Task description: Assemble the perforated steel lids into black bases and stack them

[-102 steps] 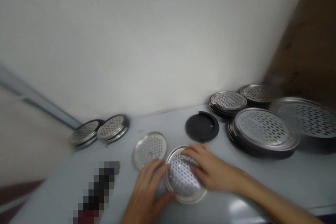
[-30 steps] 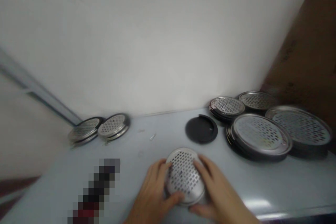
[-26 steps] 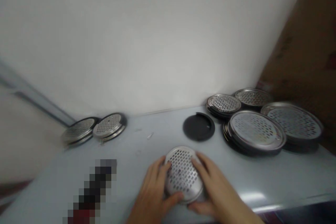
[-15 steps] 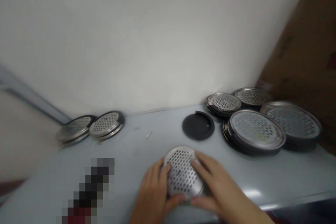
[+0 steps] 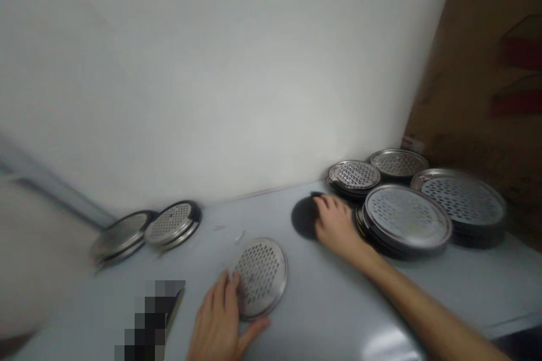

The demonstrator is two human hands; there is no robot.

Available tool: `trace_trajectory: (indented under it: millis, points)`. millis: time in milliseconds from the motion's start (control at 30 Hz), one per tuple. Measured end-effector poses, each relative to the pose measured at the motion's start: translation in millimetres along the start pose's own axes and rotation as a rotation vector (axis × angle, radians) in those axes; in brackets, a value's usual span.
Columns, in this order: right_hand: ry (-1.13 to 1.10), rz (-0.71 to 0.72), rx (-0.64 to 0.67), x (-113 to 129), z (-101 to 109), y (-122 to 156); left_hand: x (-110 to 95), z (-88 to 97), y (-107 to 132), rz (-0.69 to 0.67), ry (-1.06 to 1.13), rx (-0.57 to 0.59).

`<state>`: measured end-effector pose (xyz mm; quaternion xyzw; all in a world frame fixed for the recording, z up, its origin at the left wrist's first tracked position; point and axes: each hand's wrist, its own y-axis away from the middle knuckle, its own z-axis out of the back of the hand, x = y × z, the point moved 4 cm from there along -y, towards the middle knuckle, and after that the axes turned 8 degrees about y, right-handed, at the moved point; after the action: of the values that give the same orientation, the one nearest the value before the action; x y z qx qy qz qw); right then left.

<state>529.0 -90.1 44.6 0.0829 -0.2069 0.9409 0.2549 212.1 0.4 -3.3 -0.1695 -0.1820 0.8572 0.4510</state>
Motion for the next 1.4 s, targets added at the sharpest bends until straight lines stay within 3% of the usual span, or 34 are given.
trace_trajectory:
  millis: [100, 233, 467, 633, 833, 1067, 1400]
  points:
    - [-0.073, -0.022, -0.003, -8, -5, 5, -7, -3.2, 3, -0.008, 0.01, 0.001]
    - [-0.248, 0.052, -0.041, -13, -4, 7, -11, -3.3, -2, 0.014, 0.029, 0.014]
    - [-0.465, 0.197, -0.221, 15, 19, 18, -7, -4.3, -6, 0.021, 0.12, 0.056]
    - [-0.577, 0.256, -0.05, 31, 9, 28, -22, -9.9, -11, 0.081, 0.251, 0.125]
    - [-0.672, 0.109, 0.078, 26, -9, 29, -41, -8.0, -40, 0.146, 0.431, 0.212]
    - [-0.798, 0.019, 0.146, 25, -9, 28, -60, -0.8, -66, 0.272, 0.484, 0.305]
    - [-0.93, 0.002, 0.17, 21, -13, 25, -72, 6.4, -65, 0.36, 0.563, 0.276]
